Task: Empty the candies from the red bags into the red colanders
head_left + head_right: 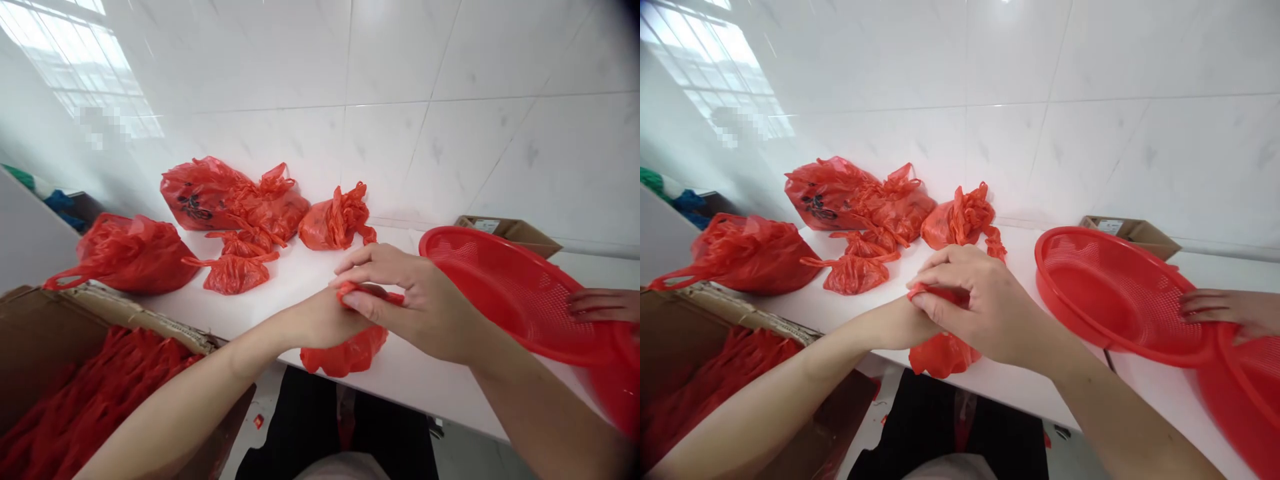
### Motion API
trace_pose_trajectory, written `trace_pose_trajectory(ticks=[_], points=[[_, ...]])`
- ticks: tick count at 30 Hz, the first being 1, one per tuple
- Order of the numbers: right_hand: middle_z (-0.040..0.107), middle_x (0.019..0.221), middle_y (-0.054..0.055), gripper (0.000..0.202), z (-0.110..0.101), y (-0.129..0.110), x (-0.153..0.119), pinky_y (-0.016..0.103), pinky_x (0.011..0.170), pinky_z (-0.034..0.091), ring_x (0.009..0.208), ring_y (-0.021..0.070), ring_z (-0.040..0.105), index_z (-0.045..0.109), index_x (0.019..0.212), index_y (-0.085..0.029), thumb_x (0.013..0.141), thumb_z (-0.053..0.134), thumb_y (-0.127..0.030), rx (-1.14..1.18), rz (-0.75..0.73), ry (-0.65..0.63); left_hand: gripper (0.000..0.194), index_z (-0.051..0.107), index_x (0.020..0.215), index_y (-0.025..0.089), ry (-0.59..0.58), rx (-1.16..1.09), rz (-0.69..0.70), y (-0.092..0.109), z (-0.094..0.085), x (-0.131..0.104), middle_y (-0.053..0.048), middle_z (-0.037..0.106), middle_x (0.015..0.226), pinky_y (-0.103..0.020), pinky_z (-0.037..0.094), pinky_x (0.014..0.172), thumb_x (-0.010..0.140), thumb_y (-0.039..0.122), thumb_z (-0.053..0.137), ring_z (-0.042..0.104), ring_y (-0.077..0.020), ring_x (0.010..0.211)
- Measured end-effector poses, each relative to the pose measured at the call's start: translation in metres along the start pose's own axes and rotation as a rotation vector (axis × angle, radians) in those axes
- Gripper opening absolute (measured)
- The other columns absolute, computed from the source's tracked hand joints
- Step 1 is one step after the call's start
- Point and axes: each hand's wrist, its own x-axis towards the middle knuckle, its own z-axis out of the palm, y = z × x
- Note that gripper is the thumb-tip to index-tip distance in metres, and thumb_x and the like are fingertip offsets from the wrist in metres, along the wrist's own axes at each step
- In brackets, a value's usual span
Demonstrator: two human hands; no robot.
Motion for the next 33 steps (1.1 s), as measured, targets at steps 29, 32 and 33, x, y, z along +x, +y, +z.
trace_pose_trajectory(ticks=[29,32,33], points=[[0.06,0.085,0.0,0.025,0.063,0.073,-0.019,0.031,0.069,0.048,0.075,0.0153,0.058,0.059,0.111,-0.025,0.095,0.046,-0.039,0.709,0.421,-0.179,0.037,0.056,0.099,0.02,0.419,1.006,0.228,-0.052,-0.01,-0.023,-0.006,0.064,0.107,-0.021,0.035,0.051,0.076,-0.002,0.038,0.061,-0.0139,0.077],[0.055,0.075,-0.002,0.021,0.063,0.072,-0.015,0.029,0.063,0.044,0.068,0.0133,0.052,0.058,0.085,-0.022,0.094,0.047,-0.037,0.564,0.429,-0.103,0.039,0.054,0.107,0.022,0.433,0.928,0.214,-0.052,-0.018,-0.024,-0.006,0.062,0.113,-0.023,0.044,0.06,0.076,0.0,0.044,0.063,-0.0168,0.091],[0.053,0.073,-0.003,0.02,0.064,0.073,-0.013,0.028,0.062,0.043,0.067,0.0126,0.05,0.056,0.082,-0.021,0.094,0.047,-0.036,0.503,0.434,-0.045,0.039,0.053,0.109,0.022,0.439,0.88,0.201,-0.052,-0.021,-0.026,-0.006,0.062,0.113,-0.024,0.047,0.065,0.076,0.002,0.046,0.063,-0.0177,0.095]])
